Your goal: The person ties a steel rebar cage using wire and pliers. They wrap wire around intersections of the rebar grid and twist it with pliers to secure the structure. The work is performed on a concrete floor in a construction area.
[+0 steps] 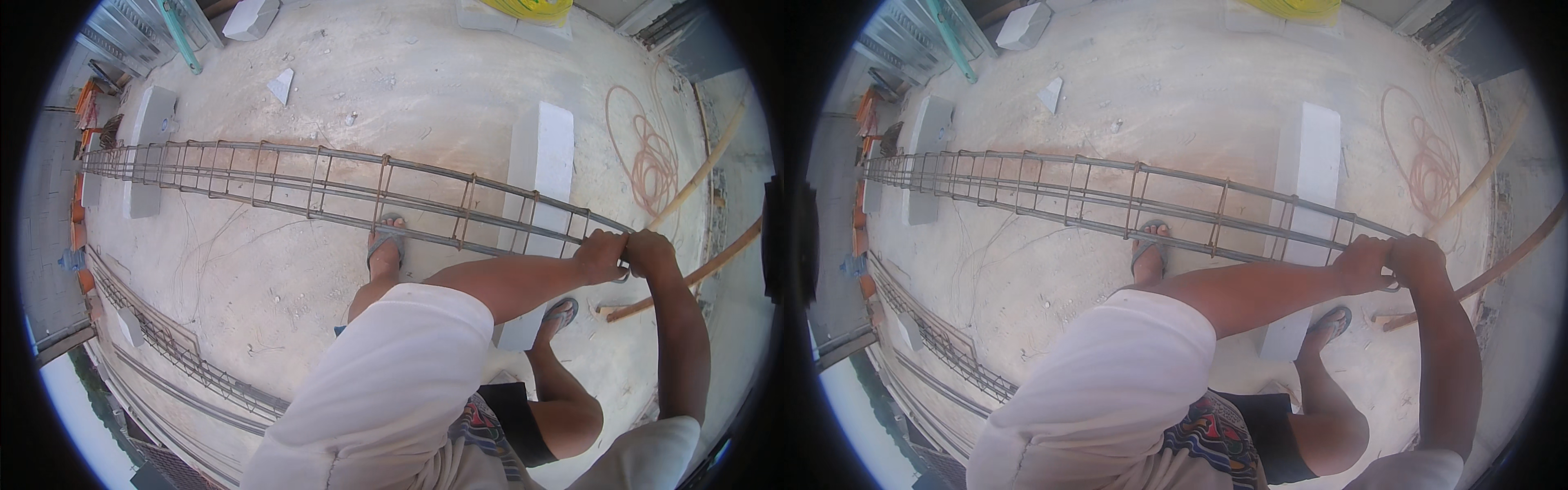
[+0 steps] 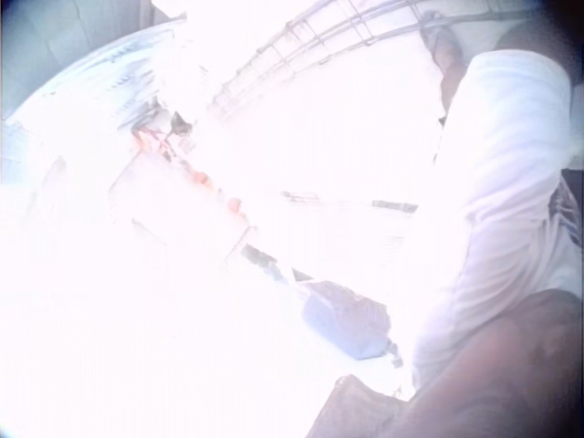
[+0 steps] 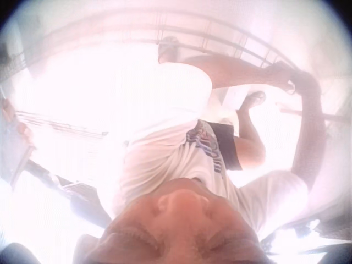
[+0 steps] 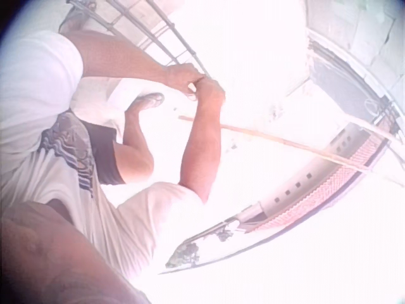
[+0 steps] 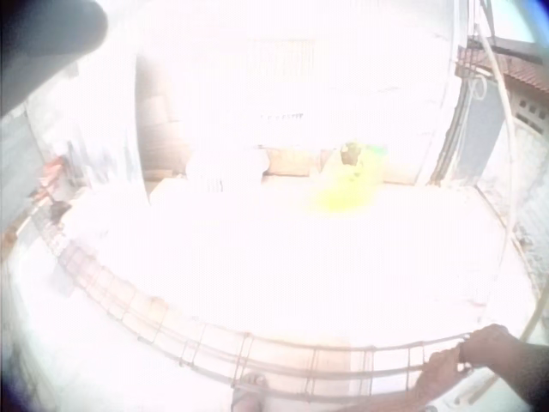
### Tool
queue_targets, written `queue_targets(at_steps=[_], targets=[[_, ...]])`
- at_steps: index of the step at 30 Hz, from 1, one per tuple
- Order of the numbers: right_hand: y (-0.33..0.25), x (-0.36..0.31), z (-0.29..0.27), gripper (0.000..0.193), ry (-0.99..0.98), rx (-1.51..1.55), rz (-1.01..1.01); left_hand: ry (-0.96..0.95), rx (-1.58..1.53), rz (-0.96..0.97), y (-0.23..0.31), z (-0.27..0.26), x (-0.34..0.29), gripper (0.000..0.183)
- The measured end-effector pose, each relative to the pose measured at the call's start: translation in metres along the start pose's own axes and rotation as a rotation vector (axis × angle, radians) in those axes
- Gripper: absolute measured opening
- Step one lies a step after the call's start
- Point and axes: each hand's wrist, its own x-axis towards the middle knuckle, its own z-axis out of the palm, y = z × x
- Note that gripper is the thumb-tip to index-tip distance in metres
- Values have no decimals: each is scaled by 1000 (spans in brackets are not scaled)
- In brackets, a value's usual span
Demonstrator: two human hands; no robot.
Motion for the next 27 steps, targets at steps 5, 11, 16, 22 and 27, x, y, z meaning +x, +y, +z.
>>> queue_targets(at_steps=[5,11,16,22,27], targets=[[-9,-29,-24,25,-101,-149,186,-48,-197,-89,18,21,24,55],[10,-44,32,33,681,-484,19,-244,-197,-68,-5,-3,38,61],[28,-27,32,23,268,-168,33,137,-4,28,2,14,11,55],[16,-26,-31,14,-183,260,253,42,-137,-153,28,22,15,34],[2,-39,-27,18,16,-105,52,-201,-86,-107,7,11,37,34]])
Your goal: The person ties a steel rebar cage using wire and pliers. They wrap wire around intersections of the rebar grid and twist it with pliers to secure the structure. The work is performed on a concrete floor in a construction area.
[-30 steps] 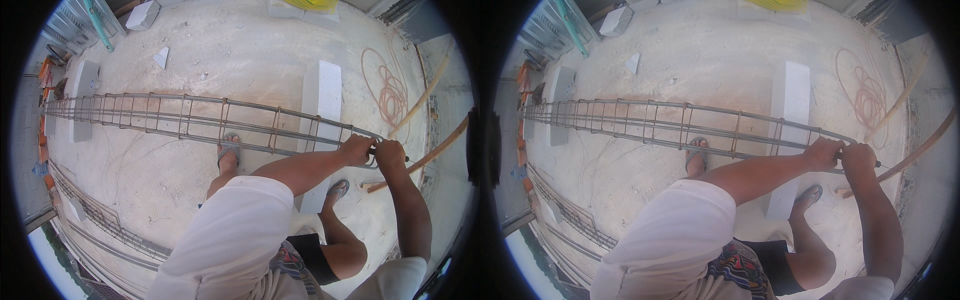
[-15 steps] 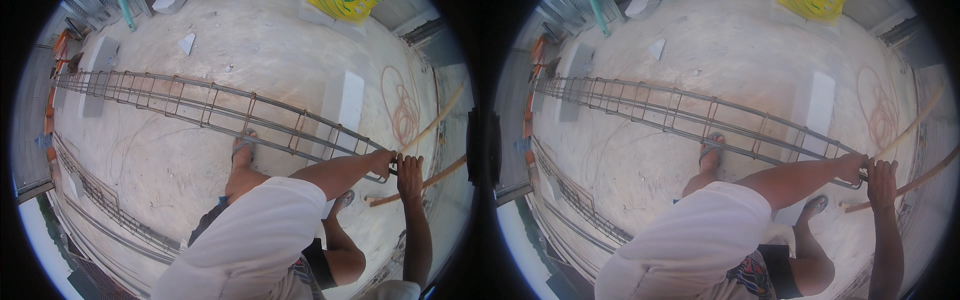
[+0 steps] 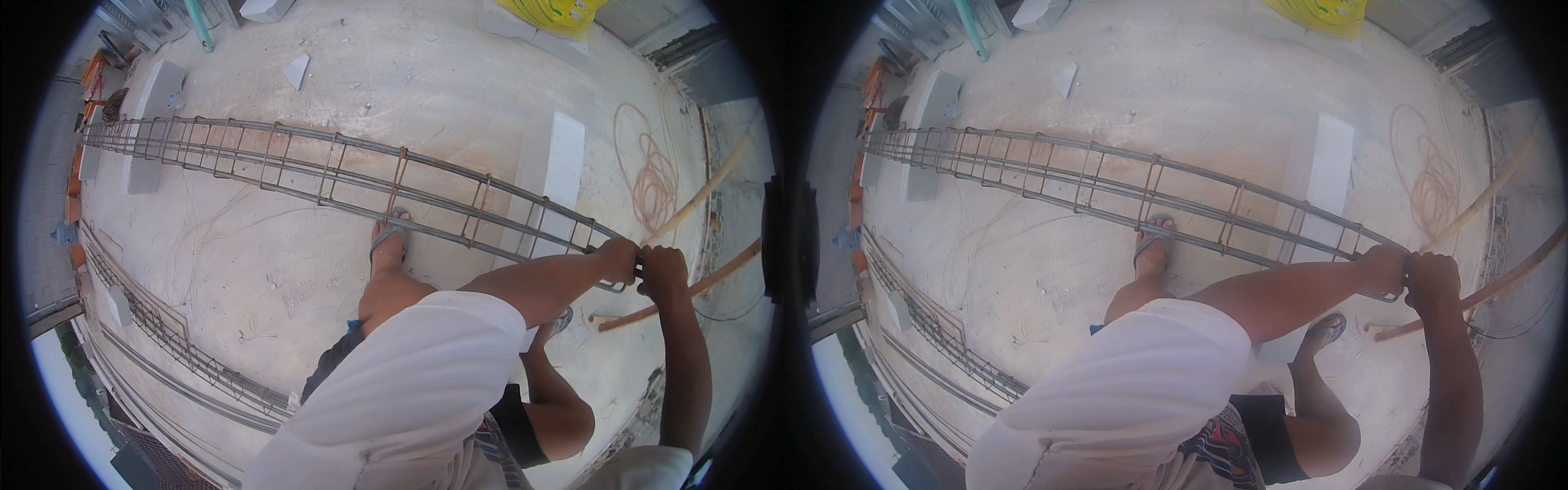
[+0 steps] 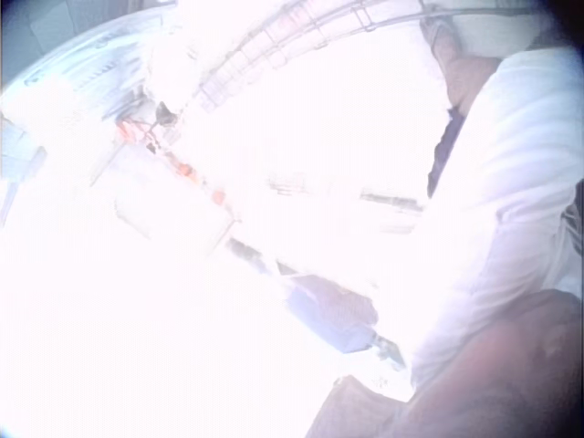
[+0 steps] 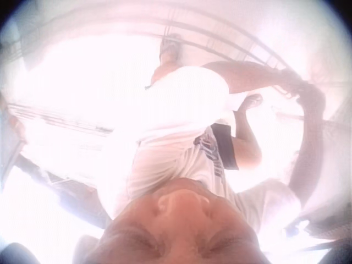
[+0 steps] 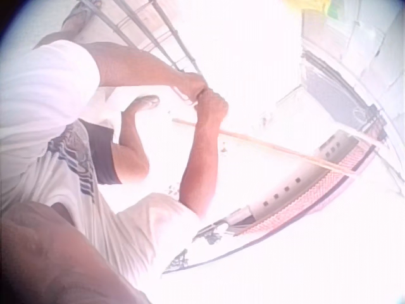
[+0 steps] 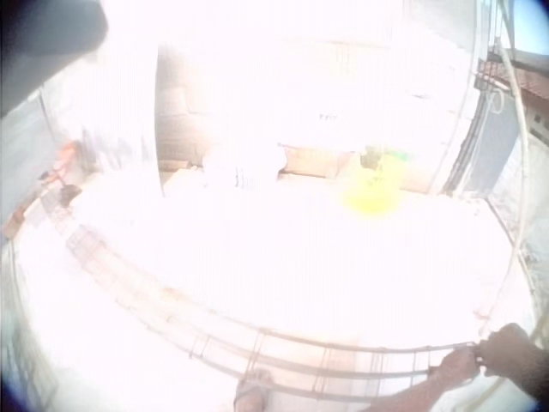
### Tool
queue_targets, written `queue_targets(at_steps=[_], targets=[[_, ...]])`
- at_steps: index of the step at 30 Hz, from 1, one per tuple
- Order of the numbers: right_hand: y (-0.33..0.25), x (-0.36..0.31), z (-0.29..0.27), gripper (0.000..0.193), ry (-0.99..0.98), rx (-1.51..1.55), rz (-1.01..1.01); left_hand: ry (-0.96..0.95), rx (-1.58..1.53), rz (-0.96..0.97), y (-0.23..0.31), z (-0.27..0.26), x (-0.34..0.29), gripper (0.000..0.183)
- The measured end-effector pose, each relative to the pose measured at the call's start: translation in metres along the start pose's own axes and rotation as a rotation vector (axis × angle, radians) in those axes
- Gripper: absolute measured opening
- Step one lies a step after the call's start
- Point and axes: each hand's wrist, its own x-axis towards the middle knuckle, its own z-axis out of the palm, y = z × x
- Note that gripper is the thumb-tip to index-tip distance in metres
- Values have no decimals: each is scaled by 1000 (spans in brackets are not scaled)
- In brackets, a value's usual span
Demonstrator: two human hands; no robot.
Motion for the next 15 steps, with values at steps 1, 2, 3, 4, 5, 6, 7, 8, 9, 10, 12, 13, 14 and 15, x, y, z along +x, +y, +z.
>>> queue_targets(at_steps=[1,2,3,4,5,6,7,8,9,10,12,13,14,15], targets=[[-10,1,2,22,278,-199,-27,-46,77,-1,-12,-10,8,31],[-17,-5,12,27,520,-388,-41,-111,93,-13,-10,-19,8,33],[-16,-9,20,22,560,-365,-47,-176,67,24,-10,-26,9,35],[-14,-10,22,18,608,-348,-49,-186,31,58,-13,-30,9,37],[-14,-12,24,14,552,-292,-11,-181,36,117,-9,-29,9,33],[-10,-12,28,11,496,-232,35,-256,37,91,-1,-28,11,40],[-5,-9,31,12,467,-139,35,-223,-31,92,2,-31,7,44],[0,-6,32,13,439,-44,26,-188,-102,82,3,-32,-1,49],[2,-3,27,15,339,-20,9,-19,-93,116,2,-27,-11,51],[4,1,18,17,240,3,-1,149,-85,155,1,-18,-21,53],[6,8,-1,22,36,57,-11,367,-100,171,7,-1,-35,54],[7,13,-15,26,-68,85,-11,418,-120,147,12,5,-41,54],[10,15,-25,29,-173,115,-11,469,-142,124,16,8,-41,53],[10,17,-34,29,-279,206,47,417,-152,86,14,9,-39,48]])
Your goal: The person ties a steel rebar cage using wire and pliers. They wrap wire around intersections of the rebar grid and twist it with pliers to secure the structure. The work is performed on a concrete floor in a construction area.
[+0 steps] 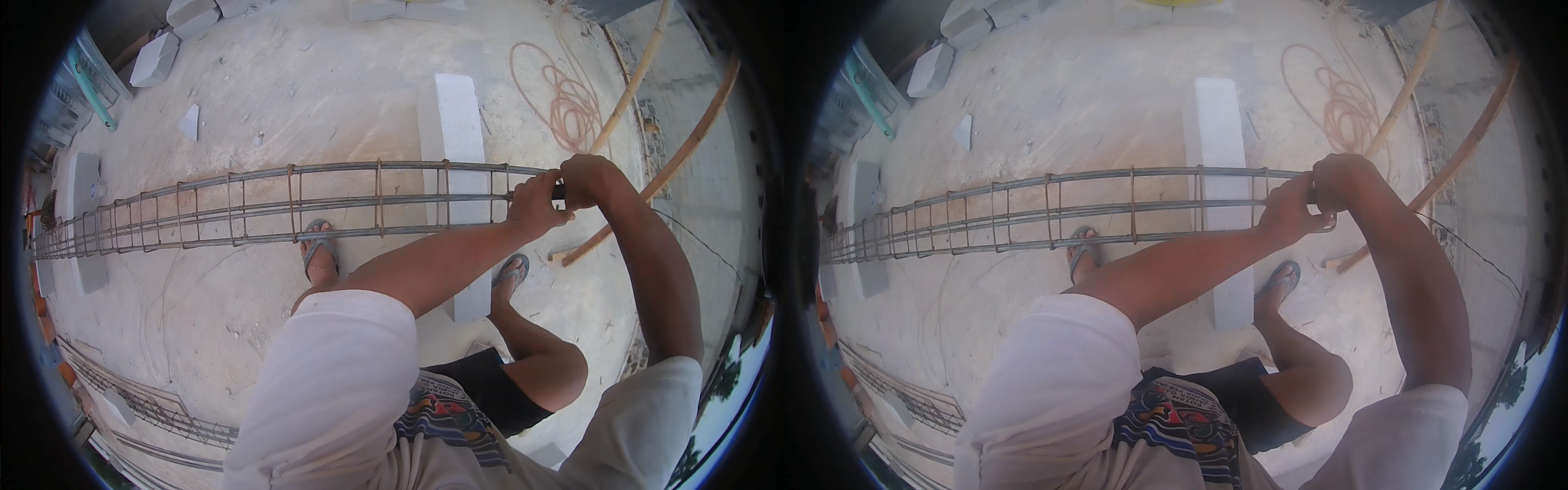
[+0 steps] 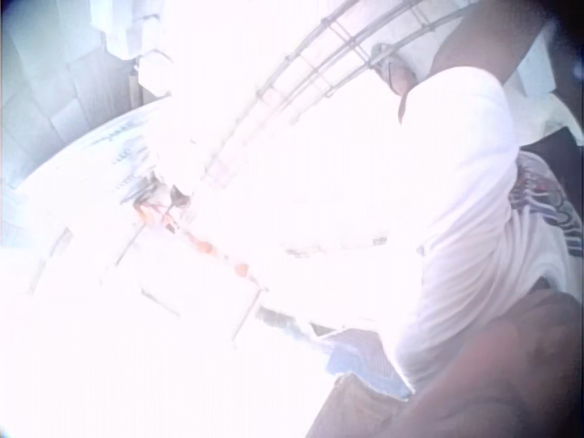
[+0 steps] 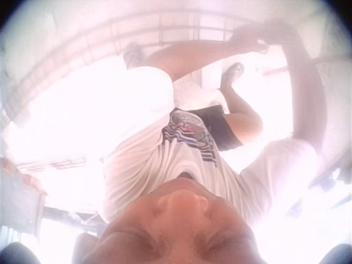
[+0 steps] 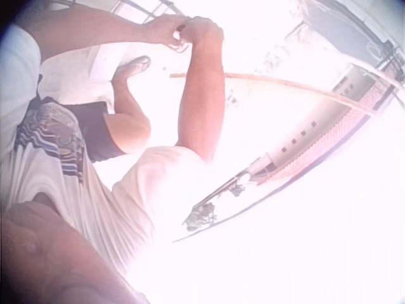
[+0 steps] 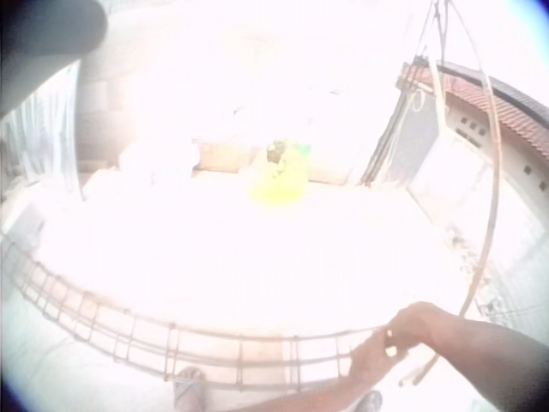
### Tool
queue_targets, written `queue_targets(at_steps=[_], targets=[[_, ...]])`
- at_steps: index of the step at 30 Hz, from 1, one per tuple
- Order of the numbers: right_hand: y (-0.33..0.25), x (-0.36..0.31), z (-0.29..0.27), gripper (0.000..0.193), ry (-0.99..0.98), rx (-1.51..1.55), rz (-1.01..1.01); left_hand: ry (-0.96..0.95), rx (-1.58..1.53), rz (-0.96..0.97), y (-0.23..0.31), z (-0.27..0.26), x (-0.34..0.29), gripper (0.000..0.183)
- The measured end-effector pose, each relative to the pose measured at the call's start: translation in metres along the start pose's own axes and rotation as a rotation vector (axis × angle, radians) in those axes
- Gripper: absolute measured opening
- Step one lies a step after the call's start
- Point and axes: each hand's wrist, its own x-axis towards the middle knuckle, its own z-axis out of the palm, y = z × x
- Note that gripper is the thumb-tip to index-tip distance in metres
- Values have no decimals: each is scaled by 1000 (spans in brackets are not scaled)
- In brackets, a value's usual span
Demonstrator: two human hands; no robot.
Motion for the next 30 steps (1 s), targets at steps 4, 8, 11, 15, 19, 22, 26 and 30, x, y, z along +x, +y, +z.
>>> queue_targets(at_steps=[4,8,11,15,19,22,26,30], targets=[[3,-4,-10,33,-266,266,145,-293,-13,-65,-14,-2,25,36],[13,-12,38,32,429,-114,-81,-629,102,-23,-14,-19,58,34],[7,-25,64,26,809,-364,-124,-759,157,-172,5,-40,64,37],[18,-19,75,27,954,-416,-225,-782,115,-187,7,-39,66,45],[30,-10,57,20,675,-115,-243,-662,-6,-140,-6,-39,53,58],[23,-19,19,26,250,121,-149,-649,-44,-127,-8,-43,42,67],[32,-14,2,33,-140,536,77,-545,-37,-87,14,-38,26,67],[26,-21,40,41,615,111,-81,-549,159,-174,16,-33,35,64]])
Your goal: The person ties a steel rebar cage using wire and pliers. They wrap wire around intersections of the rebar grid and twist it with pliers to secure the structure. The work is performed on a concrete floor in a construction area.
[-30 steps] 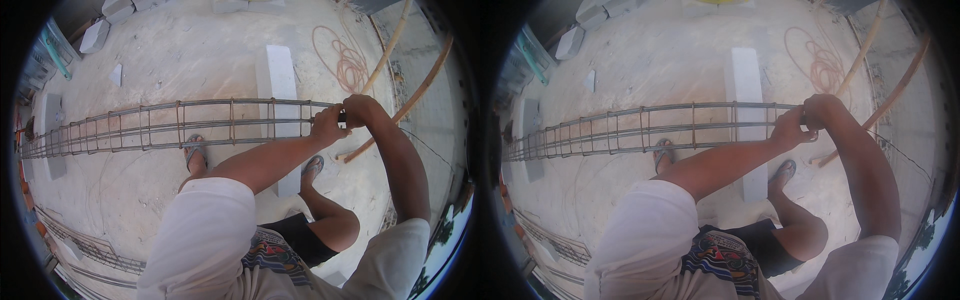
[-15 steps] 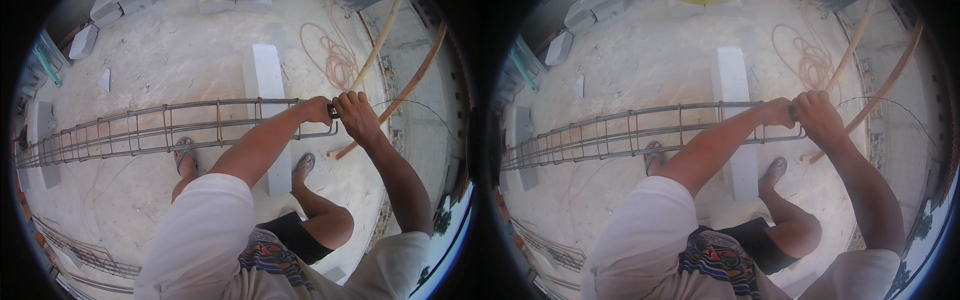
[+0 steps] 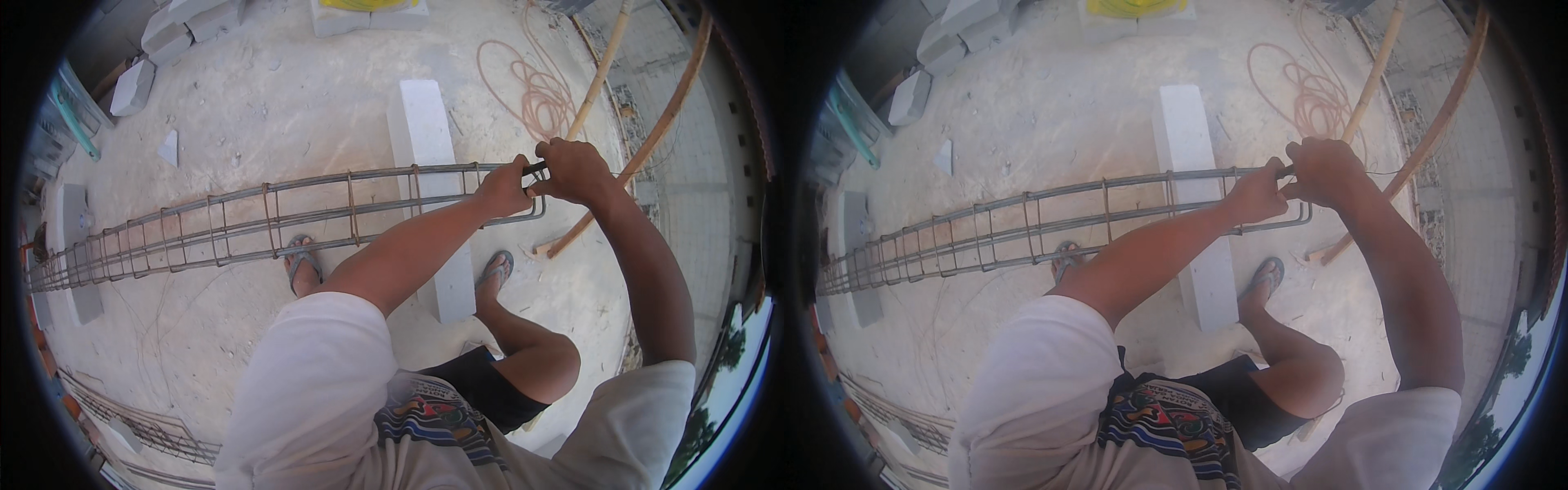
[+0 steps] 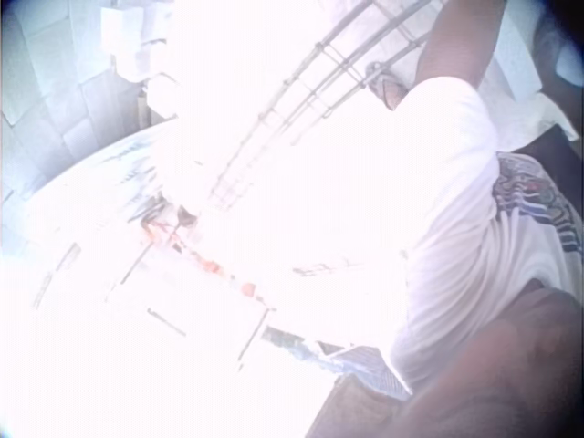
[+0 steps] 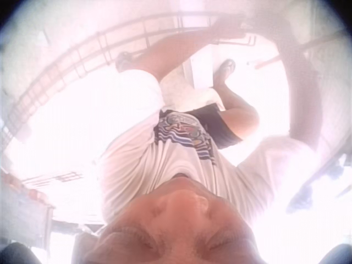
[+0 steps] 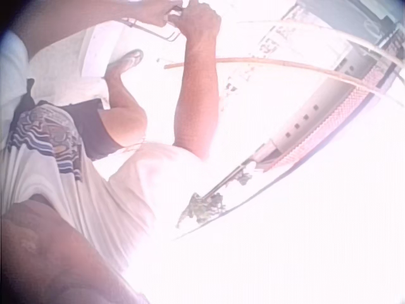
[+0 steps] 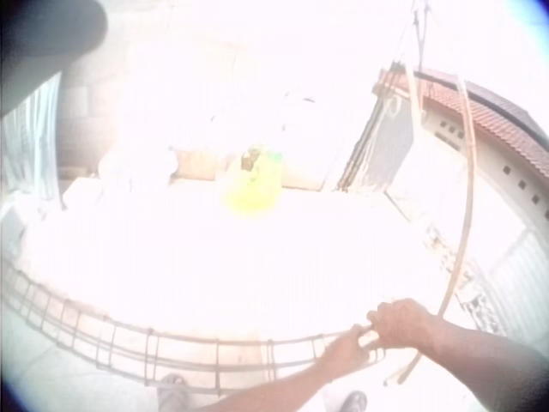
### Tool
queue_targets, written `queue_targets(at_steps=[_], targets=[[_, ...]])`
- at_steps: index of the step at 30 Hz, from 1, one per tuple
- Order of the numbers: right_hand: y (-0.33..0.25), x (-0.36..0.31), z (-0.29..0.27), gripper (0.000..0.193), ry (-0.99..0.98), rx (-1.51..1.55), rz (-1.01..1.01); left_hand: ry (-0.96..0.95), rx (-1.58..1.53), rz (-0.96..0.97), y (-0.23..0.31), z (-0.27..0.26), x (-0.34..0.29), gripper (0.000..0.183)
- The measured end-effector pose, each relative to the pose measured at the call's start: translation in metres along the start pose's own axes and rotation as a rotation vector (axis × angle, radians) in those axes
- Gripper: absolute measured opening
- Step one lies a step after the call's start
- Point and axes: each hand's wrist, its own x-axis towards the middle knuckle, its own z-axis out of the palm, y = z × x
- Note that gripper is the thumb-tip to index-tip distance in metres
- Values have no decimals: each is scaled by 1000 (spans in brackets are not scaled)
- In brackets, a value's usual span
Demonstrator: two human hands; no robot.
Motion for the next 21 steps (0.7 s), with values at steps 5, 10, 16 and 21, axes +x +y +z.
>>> queue_targets(at_steps=[5,10,16,21], targets=[[11,-17,45,36,215,-208,-79,-188,-45,64,-7,-6,14,66],[54,-59,36,42,-547,517,331,-38,200,73,18,-34,-4,56],[43,-181,80,44,-36,1034,432,-52,367,-3,97,-101,-65,44],[-14,-236,48,42,233,1491,282,-229,224,-72,133,-76,-141,73]])
